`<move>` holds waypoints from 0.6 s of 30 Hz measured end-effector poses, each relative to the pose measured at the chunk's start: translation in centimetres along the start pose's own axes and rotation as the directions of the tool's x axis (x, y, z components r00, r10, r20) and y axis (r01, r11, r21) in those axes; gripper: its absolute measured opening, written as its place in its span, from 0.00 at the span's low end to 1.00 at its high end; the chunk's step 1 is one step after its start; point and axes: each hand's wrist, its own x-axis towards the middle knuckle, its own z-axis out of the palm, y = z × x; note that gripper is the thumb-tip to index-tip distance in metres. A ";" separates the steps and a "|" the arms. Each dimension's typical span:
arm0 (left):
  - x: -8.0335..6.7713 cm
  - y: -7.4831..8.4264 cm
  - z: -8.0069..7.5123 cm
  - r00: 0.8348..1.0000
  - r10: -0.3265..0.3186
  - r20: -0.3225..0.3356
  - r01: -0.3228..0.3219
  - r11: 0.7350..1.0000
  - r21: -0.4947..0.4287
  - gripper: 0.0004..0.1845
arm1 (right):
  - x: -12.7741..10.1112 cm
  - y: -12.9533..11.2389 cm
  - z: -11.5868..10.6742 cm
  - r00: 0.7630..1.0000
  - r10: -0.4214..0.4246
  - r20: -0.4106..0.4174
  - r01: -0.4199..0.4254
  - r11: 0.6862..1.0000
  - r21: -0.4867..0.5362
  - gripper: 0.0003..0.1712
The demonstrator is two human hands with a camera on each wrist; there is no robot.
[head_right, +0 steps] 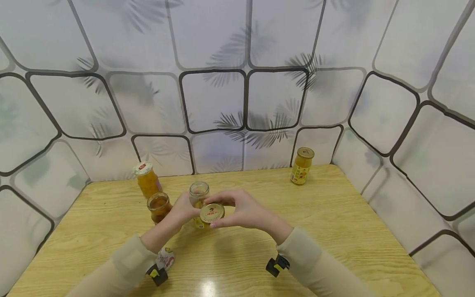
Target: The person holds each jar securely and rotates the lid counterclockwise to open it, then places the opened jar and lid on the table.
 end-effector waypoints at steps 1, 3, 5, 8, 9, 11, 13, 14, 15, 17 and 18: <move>0.0 -0.1 0.0 1.000 -0.001 -0.003 0.001 1.000 0.003 0.30 | 0.0 0.2 0.2 1.000 -0.002 0.005 0.002 1.000 0.005 0.33; 0.1 -0.3 0.0 1.000 -0.003 -0.007 0.003 1.000 0.008 0.30 | 0.0 0.5 0.5 1.000 -0.006 0.016 0.006 1.000 0.014 0.32; 0.2 -0.4 0.1 1.000 -0.005 -0.011 0.005 1.000 0.011 0.29 | -0.1 0.7 0.8 1.000 -0.006 0.026 0.006 1.000 0.015 0.32; 0.3 -0.6 0.1 1.000 -0.014 -0.006 0.014 1.000 0.007 0.27 | -0.2 1.0 1.2 0.999 0.007 0.045 -0.008 1.000 0.013 0.32; 0.3 -0.6 0.1 1.000 -0.016 -0.005 0.016 1.000 0.005 0.27 | -0.2 1.1 1.3 0.999 0.011 0.052 -0.012 1.000 0.013 0.32; 0.3 -0.8 0.0 1.000 -0.014 -0.002 0.014 1.000 0.006 0.27 | -0.3 1.4 1.6 0.997 0.024 0.067 -0.024 1.000 0.009 0.32; 0.3 -0.9 0.1 1.000 -0.016 -0.004 0.016 1.000 0.012 0.27 | -0.4 1.6 1.9 0.996 0.031 0.080 -0.032 0.999 0.013 0.32; 0.3 -1.0 0.1 1.000 -0.022 -0.003 0.022 1.000 0.001 0.27 | -0.4 1.7 2.1 0.996 0.037 0.084 -0.038 0.999 0.017 0.32; 0.2 -1.1 0.2 1.000 -0.025 0.001 0.025 1.000 -0.009 0.27 | -0.5 1.8 2.3 0.995 0.044 0.088 -0.045 0.999 0.017 0.32; 0.2 -1.2 0.4 0.999 -0.046 0.006 0.046 0.999 -0.028 0.27 | -0.6 2.2 2.6 0.994 0.051 0.093 -0.053 0.998 0.018 0.31; 0.2 -1.3 0.4 0.999 -0.053 0.009 0.053 0.998 -0.035 0.27 | -0.6 2.3 2.7 0.994 0.054 0.097 -0.056 0.998 0.019 0.31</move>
